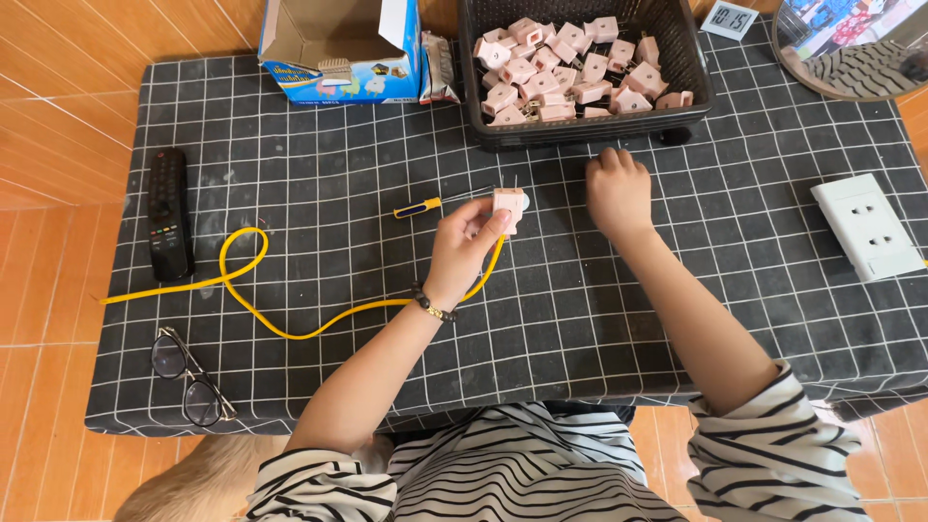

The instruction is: The person disassembles a pink electrical plug, inserts the ends of a yellow cable into the internal terminals, and secures them with a screwdriver. They then reassemble the plug housing and test the connection by plugging it into a white power strip.

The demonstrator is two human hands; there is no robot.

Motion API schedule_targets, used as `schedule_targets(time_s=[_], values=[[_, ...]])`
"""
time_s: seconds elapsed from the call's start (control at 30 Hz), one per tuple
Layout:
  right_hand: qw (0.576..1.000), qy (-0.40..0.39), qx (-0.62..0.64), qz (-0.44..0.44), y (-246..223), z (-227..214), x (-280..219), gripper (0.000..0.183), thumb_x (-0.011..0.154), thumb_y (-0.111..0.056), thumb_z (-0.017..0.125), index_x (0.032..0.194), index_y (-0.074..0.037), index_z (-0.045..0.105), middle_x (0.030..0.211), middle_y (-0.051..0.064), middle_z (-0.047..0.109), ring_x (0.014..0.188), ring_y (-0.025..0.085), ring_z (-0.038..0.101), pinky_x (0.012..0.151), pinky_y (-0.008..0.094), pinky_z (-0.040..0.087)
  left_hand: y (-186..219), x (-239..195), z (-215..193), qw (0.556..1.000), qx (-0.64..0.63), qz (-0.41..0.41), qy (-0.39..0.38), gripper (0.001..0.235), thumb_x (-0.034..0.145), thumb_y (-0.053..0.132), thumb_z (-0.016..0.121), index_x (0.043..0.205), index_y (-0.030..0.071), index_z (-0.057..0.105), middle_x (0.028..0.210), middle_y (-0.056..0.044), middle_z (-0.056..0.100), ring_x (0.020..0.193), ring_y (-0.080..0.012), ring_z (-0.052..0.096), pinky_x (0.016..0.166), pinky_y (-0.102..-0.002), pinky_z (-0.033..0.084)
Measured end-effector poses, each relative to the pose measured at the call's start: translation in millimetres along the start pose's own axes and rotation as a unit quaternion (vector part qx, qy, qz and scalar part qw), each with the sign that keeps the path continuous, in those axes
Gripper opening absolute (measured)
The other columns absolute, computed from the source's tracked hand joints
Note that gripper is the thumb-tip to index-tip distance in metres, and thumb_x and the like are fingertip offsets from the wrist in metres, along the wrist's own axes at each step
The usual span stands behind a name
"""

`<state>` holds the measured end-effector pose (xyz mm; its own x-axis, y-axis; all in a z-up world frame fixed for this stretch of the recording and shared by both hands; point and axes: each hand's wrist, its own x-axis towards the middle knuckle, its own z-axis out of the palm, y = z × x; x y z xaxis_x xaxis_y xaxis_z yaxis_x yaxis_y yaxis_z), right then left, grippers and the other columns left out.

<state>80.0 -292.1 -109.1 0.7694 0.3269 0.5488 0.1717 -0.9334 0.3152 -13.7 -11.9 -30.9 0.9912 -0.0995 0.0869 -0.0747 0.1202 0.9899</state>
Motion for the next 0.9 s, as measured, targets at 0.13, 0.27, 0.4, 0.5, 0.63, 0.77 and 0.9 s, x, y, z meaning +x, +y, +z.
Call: schedule_targets(time_s=[0.13,0.27,0.4,0.5,0.63,0.77,0.9], values=[[0.990,-0.062,0.116,0.042,-4,-10,13,0.005,0.088,-0.021,0.073,0.088,-0.017,0.076,0.083,0.005,0.067,0.083,0.028,0.070,0.072,0.040,0.054,0,-2,1,1.000,-0.007,-0.011,-0.008,0.033,0.099,0.026,0.075,0.119,0.000,0.072,0.093,-0.010,0.074,0.082,-0.0162,0.074,0.067,-0.025,0.062],[0.769,-0.175,0.586,0.186,-32,-79,35,0.018,0.103,-0.019,0.069,0.102,-0.005,0.080,0.079,0.016,0.071,0.072,0.026,0.070,0.063,0.035,0.053,4,-2,6,1.000,-0.016,-0.011,-0.014,0.029,0.098,0.024,0.076,0.115,0.000,0.072,0.094,-0.011,0.075,0.080,-0.0165,0.075,0.065,-0.024,0.063],[0.618,-0.219,0.715,0.240,-66,-94,23,0.018,0.098,-0.008,0.064,0.106,0.002,0.076,0.078,0.012,0.071,0.070,0.015,0.068,0.059,0.022,0.050,-1,-2,7,1.000,0.014,-0.002,-0.024,0.027,0.099,0.021,0.075,0.114,-0.002,0.073,0.099,-0.014,0.073,0.080,-0.0203,0.076,0.065,-0.028,0.064],[0.500,-0.231,0.776,0.308,-74,-87,9,0.023,0.099,-0.011,0.064,0.114,0.005,0.072,0.079,0.009,0.071,0.068,0.011,0.069,0.059,0.019,0.055,-1,-2,8,1.000,-0.001,-0.003,-0.030,0.030,0.097,0.020,0.076,0.112,-0.005,0.069,0.103,-0.012,0.068,0.077,-0.0206,0.075,0.063,-0.027,0.065],[0.362,-0.222,0.843,0.330,-80,-76,-8,0.024,0.101,-0.012,0.061,0.115,0.005,0.069,0.078,0.008,0.069,0.067,0.012,0.071,0.059,0.022,0.063,-6,-3,8,0.999,-0.001,-0.013,-0.038,0.029,0.097,0.017,0.076,0.113,-0.007,0.068,0.106,-0.010,0.063,0.078,-0.0212,0.076,0.063,-0.027,0.066],[0.335,-0.210,0.860,0.322,-82,-72,-18,0.019,0.100,-0.010,0.066,0.109,0.005,0.072,0.076,0.010,0.068,0.066,0.015,0.067,0.056,0.021,0.056,-13,-1,7,0.999,-0.018,-0.013,-0.040,0.028,0.097,0.015,0.075,0.114,-0.007,0.066,0.105,-0.010,0.060,0.078,-0.0231,0.076,0.061,-0.027,0.066],[0.308,-0.203,0.866,0.337,-85,-84,-17,0.021,0.100,-0.011,0.067,0.110,0.007,0.072,0.076,0.011,0.067,0.065,0.016,0.064,0.056,0.023,0.054,-3,-1,5,0.997,-0.026,-0.046,-0.048,0.032,0.098,0.017,0.074,0.118,-0.006,0.066,0.106,-0.011,0.062,0.081,-0.0215,0.075,0.063,-0.027,0.066]])
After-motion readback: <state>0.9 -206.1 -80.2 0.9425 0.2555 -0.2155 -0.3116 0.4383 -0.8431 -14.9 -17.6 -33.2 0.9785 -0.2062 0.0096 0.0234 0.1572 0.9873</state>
